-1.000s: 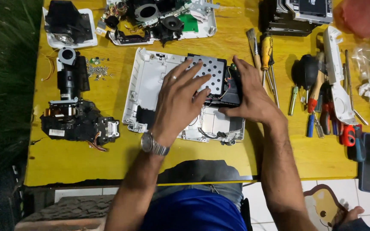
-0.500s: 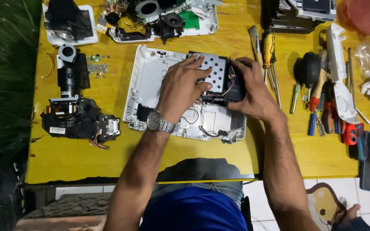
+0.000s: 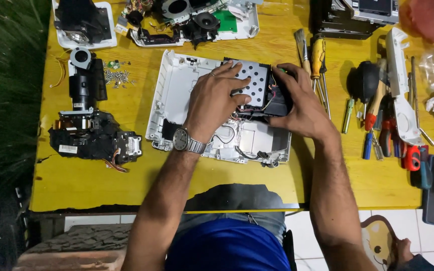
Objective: Removing internal components including a fan and a metal shield from an electronic device using a screwdriver.
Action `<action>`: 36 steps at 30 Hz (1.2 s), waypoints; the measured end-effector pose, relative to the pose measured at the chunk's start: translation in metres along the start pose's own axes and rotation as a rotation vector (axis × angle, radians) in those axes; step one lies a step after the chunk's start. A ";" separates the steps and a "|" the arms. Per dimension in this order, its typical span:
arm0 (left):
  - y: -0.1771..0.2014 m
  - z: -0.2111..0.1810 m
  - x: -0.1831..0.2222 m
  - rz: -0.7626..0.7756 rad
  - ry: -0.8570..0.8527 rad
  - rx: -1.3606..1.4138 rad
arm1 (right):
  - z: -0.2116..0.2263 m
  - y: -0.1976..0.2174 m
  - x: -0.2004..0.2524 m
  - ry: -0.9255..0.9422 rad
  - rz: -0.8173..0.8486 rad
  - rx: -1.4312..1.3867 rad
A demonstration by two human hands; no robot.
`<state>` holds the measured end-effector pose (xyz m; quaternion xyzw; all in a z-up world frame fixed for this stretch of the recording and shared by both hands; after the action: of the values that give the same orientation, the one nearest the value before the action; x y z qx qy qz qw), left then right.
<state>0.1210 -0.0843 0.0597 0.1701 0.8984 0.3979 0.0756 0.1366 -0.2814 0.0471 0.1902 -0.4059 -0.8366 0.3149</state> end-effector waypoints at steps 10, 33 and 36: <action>0.001 -0.002 0.001 -0.028 -0.009 0.003 | 0.011 0.003 0.000 0.000 0.009 -0.008; 0.017 -0.021 0.020 -0.026 -0.075 0.150 | 0.043 0.012 0.023 0.119 -0.097 0.144; 0.024 -0.024 0.035 -0.141 -0.136 0.228 | 0.044 0.003 0.035 0.124 -0.141 0.168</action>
<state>0.0877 -0.0731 0.0938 0.1404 0.9402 0.2746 0.1442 0.0868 -0.2826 0.0738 0.2952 -0.4402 -0.8062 0.2629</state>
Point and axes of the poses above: each hand's wrist, its own x-axis away from the middle knuckle, its own y-axis out of the back of the hand, z = x × y, the point moved 7 cm from there along -x, towards the middle knuckle, and after that the axes turned 12 degrees about z, right-handed, at the moved point
